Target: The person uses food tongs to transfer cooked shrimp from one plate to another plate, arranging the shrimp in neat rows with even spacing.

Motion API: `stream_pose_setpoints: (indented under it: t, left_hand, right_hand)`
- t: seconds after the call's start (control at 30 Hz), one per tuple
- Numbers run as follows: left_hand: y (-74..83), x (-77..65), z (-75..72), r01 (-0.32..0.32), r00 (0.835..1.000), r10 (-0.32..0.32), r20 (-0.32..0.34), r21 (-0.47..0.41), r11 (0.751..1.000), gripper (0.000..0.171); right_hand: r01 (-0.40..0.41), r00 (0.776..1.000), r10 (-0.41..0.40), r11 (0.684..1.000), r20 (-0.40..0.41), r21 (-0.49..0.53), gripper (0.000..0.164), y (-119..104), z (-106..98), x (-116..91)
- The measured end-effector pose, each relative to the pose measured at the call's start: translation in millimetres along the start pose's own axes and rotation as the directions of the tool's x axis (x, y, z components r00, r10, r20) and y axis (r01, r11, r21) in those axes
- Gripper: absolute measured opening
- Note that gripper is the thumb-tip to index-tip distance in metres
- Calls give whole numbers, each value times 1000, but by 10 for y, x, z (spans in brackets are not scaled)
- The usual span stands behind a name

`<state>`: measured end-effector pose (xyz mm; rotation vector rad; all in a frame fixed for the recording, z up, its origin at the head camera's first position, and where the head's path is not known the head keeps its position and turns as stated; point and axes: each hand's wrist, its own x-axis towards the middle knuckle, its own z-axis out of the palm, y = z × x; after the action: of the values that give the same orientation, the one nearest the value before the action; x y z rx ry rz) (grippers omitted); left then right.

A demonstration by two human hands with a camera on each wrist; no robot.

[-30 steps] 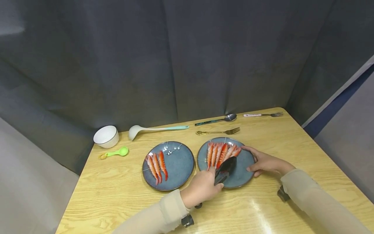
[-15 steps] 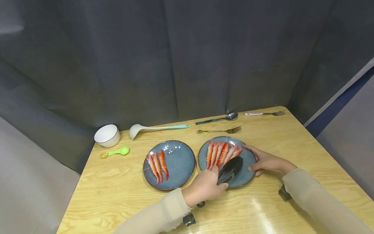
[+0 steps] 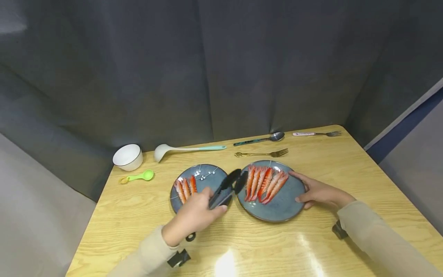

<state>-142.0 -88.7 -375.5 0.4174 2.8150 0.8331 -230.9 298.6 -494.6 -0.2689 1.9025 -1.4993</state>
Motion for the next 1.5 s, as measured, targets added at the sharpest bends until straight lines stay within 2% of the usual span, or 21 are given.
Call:
stream_pose_setpoints:
  t: [0.1, 0.2, 0.3, 0.43, 0.5, 0.63, 0.73, 0.8, 0.97, 1.1, 1.33, 1.5]
  left_hand:
    - [-239, -130, -269, 98, 993, -94, -68, 58, 993, 51]
    - [-443, -247, -428, 211, 975, -204, -88, 72, 975, 50]
    - [-579, -325, -482, 293, 956, -291, -49, 62, 954, 46]
    - [-661, -366, -448, 347, 937, -348, 4, 84, 934, 48]
    - [-671, -365, -412, 347, 937, -350, 4, 121, 930, 54]
    - [-644, -335, -337, 299, 953, -301, -21, 194, 934, 72]
    - [-603, -310, -292, 267, 963, -269, -17, 201, 943, 76]
    - [-585, -315, -279, 265, 964, -267, -17, 190, 945, 77]
    - [-602, -355, -293, 288, 958, -286, -37, 173, 942, 74]
    - [-632, -346, -313, 287, 958, -288, -13, 137, 948, 67]
    - [-701, -343, -354, 303, 952, -304, 28, 18, 953, 35]
    - [-699, -371, -387, 285, 958, -284, 27, -8, 959, 35]
  right_hand:
    - [-5, 1000, 5, 1000, 3, -9, 93, -7, -17, -22]
    - [-6, 1000, 6, 1000, -1, -17, 94, -6, -33, -43]
    - [6, 1000, -6, 1000, -7, -21, 94, -10, -51, -58]
    - [25, 1000, -25, 1000, 2, -18, 94, -21, -62, -60]
    - [25, 1000, -25, 1000, 9, -15, 94, -25, -60, -54]
    - [22, 1000, -22, 1000, 8, -12, 93, -27, -47, -42]
    - [19, 1000, -19, 1000, 7, -2, 93, -21, -29, -42]
    - [18, 1000, -18, 1000, 15, 10, 93, -19, -12, -41]
    - [18, 1000, -18, 1000, 25, 10, 93, -7, -5, -18]
    - [23, 1000, -23, 1000, 15, -9, 93, -1, -22, -5]
    - [13, 1000, -13, 1000, 27, 13, 93, -2, -18, 23]
    - [8, 1000, -9, 1000, 29, 19, 94, -6, -18, 30]
